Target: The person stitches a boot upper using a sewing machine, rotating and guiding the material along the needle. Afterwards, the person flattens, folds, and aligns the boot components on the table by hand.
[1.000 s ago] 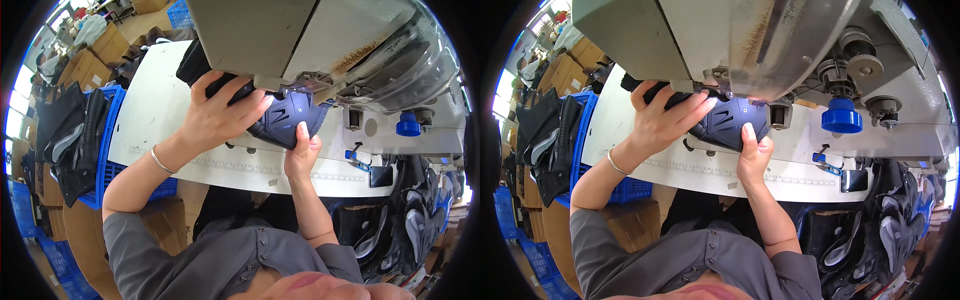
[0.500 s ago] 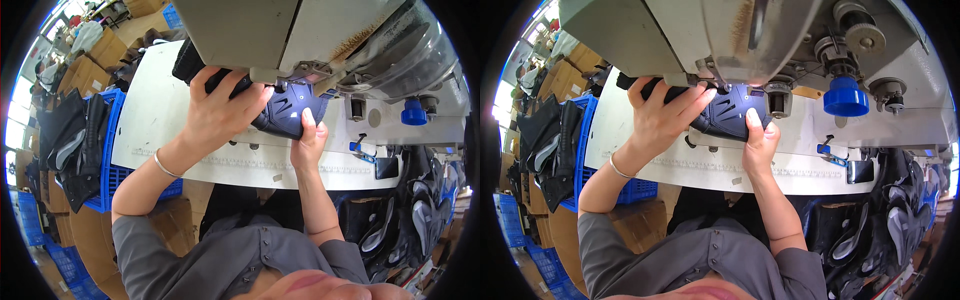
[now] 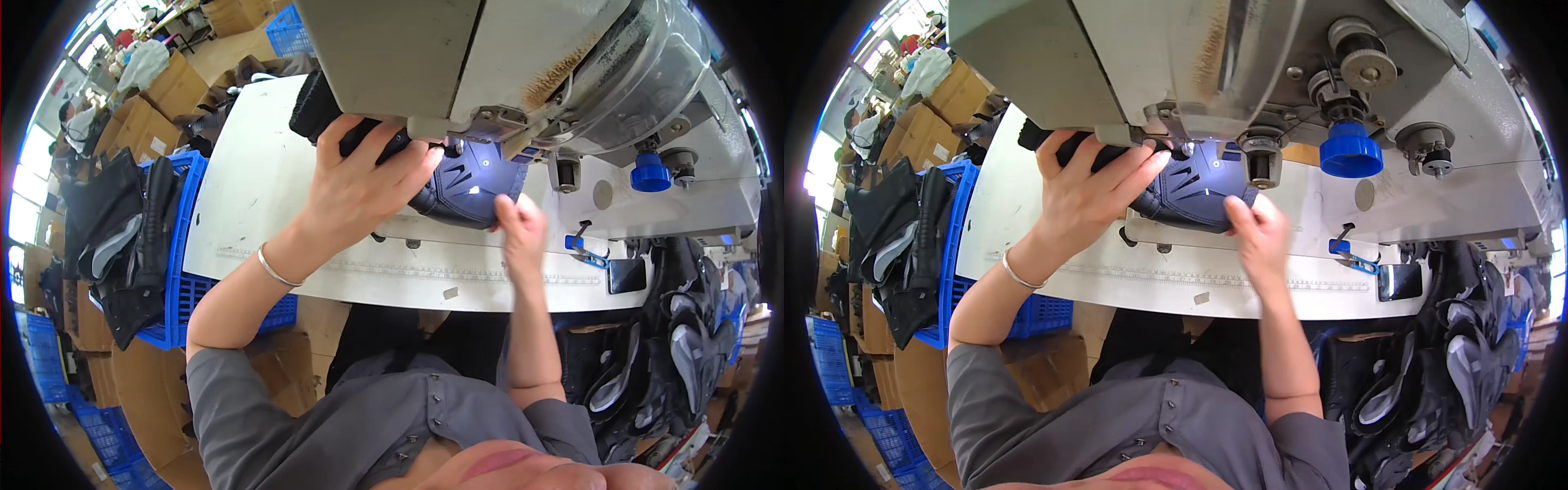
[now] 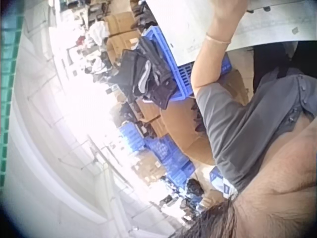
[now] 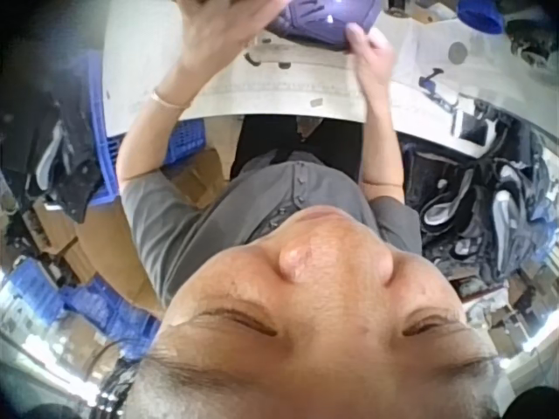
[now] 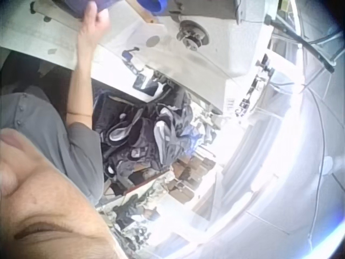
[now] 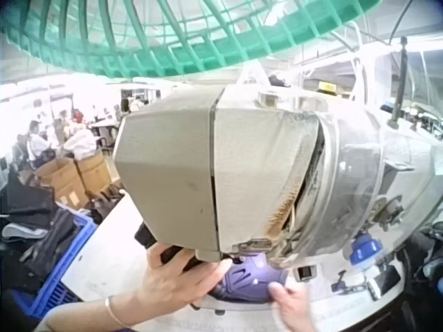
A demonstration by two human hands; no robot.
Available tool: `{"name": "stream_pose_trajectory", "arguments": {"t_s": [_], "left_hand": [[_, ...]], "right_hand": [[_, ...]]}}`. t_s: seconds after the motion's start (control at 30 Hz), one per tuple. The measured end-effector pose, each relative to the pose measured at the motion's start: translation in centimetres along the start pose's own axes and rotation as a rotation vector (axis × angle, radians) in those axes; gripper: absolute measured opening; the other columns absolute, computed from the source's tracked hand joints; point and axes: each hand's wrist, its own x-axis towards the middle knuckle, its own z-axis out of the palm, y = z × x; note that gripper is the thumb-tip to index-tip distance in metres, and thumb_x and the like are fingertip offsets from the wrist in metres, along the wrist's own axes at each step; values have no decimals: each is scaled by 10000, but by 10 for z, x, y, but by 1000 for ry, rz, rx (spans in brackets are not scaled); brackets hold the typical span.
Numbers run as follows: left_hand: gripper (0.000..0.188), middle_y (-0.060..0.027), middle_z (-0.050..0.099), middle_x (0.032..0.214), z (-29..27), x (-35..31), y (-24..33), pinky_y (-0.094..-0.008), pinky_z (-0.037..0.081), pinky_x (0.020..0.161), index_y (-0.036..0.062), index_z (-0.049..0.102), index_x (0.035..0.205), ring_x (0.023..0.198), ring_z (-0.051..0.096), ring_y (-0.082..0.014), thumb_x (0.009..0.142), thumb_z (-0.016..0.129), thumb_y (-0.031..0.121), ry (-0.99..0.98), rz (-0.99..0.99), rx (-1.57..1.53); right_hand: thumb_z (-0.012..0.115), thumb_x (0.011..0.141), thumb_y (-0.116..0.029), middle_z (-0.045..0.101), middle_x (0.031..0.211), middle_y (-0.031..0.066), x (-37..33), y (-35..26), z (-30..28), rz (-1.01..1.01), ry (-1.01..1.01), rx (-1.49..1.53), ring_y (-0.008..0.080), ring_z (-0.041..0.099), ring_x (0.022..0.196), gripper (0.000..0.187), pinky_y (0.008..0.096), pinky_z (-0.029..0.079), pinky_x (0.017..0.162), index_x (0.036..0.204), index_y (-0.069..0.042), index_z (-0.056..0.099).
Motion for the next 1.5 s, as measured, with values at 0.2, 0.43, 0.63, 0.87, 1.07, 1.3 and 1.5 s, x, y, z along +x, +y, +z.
{"name": "stream_pose_trajectory", "arguments": {"t_s": [0.2, 0.43, 0.63, 0.87, 1.07, 1.3, 1.5], "left_hand": [[276, 111, 622, 975, 2, -1, -2, -403, 311, 938, 229, 682, 958, 901, 518, -137, 693, 633, 171, 25, 11, 10], [293, 106, 612, 987, 0, 0, -1, -417, 300, 952, 232, 668, 976, 947, 512, -136, 692, 635, 172, 1, 30, 21], [327, 99, 603, 1020, 0, -9, -8, -433, 279, 966, 234, 658, 1011, 995, 516, -154, 689, 629, 182, -67, 27, 19], [263, 75, 627, 1069, -19, -83, 9, -469, 260, 972, 242, 707, 988, 1093, 505, -184, 738, 650, 182, -30, -326, 113], [192, 117, 646, 1089, -43, -141, 74, -472, 236, 992, 294, 704, 993, 1079, 564, -193, 807, 688, 246, -76, -456, 316], [631, -52, 525, 1300, -41, -165, 91, -512, 227, 1035, 83, 552, 1234, 1235, 437, -274, 772, 647, 503, -254, -731, -207], [843, -88, 491, 1338, -27, -184, 99, -505, 235, 1035, 50, 496, 1276, 1249, 432, -266, 709, 618, 661, -203, -626, -59]], "right_hand": [[504, 932, -126, 607, 922, 75, -24, -66, -210, -758, 1274, -634, 154, 553, 835, 247, 273, 440, 741, 1079, 29, 630], [520, 949, -256, 589, 1206, 60, 2, -113, -488, -382, 897, -223, 166, 558, 1049, 383, 288, 403, 871, 1263, -37, 539], [484, 983, -348, 556, 1255, 44, 44, -152, -562, -306, 735, -159, 165, 517, 1140, 474, 307, 369, 962, 1324, -19, 475], [619, 871, -230, 586, 829, 81, 23, -134, -313, -1079, 1474, -428, 181, 512, 727, 271, 339, 431, 661, 860, 40, 592], [446, 931, -187, 590, 1153, 139, -51, 26, 12, -161, -254, -167, 257, 535, 1098, 329, 353, 370, 984, 1143, 24, 584], [654, 859, -169, 631, 1028, 84, -44, 11, 99, 161, -434, 28, 131, 575, 917, 355, 275, 475, 811, 1119, 58, 566], [609, 923, -203, 654, 986, 63, -39, 33, 105, 481, -363, 134, 104, 587, 876, 293, 270, 492, 759, 1092, 37, 606]]}}
